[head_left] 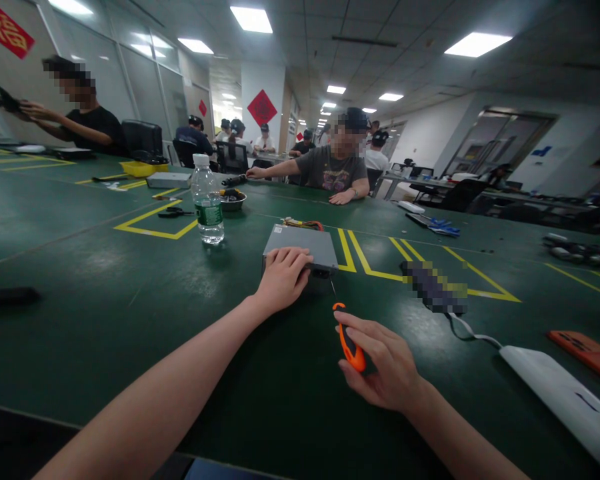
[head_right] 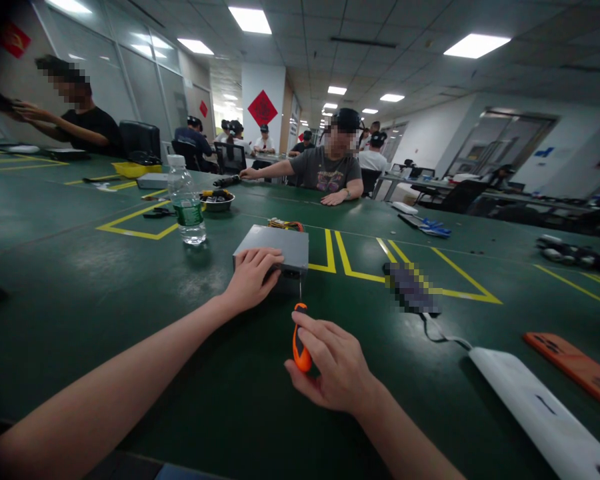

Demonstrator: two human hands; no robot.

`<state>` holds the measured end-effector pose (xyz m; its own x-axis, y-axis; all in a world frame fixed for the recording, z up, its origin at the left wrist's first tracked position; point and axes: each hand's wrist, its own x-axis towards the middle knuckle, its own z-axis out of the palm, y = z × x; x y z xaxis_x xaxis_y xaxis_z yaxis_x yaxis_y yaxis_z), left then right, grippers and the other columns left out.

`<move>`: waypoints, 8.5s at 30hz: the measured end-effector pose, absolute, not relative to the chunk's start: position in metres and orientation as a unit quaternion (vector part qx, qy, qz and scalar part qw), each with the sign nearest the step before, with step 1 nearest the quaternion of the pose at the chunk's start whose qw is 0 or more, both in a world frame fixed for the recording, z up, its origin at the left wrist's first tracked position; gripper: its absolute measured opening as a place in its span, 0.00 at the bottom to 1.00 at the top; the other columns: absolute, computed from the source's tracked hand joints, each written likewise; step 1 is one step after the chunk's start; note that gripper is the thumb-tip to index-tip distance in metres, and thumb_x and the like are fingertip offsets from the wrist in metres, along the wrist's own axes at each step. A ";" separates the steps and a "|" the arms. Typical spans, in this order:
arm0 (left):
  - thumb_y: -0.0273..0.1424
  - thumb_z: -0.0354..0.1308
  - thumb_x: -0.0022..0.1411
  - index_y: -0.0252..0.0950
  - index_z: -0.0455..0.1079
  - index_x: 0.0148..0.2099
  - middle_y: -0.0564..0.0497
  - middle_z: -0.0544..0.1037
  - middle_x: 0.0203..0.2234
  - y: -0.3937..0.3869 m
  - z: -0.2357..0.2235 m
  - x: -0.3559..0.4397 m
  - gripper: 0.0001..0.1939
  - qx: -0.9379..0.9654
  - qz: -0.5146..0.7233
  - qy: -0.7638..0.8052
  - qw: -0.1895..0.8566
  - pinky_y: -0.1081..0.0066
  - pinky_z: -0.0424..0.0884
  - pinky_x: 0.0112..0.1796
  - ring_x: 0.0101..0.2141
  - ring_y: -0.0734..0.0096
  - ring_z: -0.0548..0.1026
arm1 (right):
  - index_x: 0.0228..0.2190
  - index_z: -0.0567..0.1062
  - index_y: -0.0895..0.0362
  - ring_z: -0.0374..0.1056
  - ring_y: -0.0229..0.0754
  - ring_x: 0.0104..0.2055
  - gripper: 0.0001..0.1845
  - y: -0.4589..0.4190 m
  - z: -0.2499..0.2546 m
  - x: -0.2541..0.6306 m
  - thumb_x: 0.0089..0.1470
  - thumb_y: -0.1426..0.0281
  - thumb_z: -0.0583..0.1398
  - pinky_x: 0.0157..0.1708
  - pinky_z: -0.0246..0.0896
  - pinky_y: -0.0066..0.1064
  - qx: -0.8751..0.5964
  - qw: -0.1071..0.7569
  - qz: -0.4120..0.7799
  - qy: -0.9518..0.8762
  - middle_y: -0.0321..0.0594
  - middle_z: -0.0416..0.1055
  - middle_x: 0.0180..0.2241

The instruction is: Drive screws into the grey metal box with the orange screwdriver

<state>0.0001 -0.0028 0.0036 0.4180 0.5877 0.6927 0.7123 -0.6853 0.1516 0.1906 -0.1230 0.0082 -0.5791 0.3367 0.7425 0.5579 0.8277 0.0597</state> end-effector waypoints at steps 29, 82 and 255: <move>0.30 0.48 0.62 0.40 0.64 0.47 0.50 0.70 0.49 -0.002 0.004 0.000 0.11 -0.840 -0.371 -0.386 0.090 0.60 0.55 0.47 0.49 0.62 0.64 | 0.49 0.63 0.59 0.67 0.49 0.47 0.19 -0.129 0.011 0.193 0.55 0.68 0.53 0.38 0.68 0.38 -0.300 0.300 -0.154 -0.892 0.55 0.64 0.48; 0.29 0.49 0.61 0.40 0.64 0.46 0.50 0.70 0.48 -0.002 0.003 0.000 0.10 -0.836 -0.385 -0.380 0.087 0.60 0.55 0.47 0.49 0.63 0.64 | 0.49 0.61 0.60 0.66 0.48 0.47 0.21 -0.129 0.004 0.188 0.57 0.62 0.52 0.39 0.66 0.39 -0.318 0.264 -0.080 -0.907 0.56 0.63 0.49; 0.29 0.48 0.62 0.40 0.64 0.46 0.50 0.70 0.49 -0.003 0.004 0.000 0.11 -0.839 -0.373 -0.389 0.081 0.60 0.54 0.49 0.50 0.63 0.63 | 0.38 0.65 0.58 0.70 0.39 0.35 0.08 -0.113 0.000 0.174 0.54 0.75 0.57 0.33 0.71 0.30 -0.254 0.338 -0.286 -0.860 0.46 0.71 0.37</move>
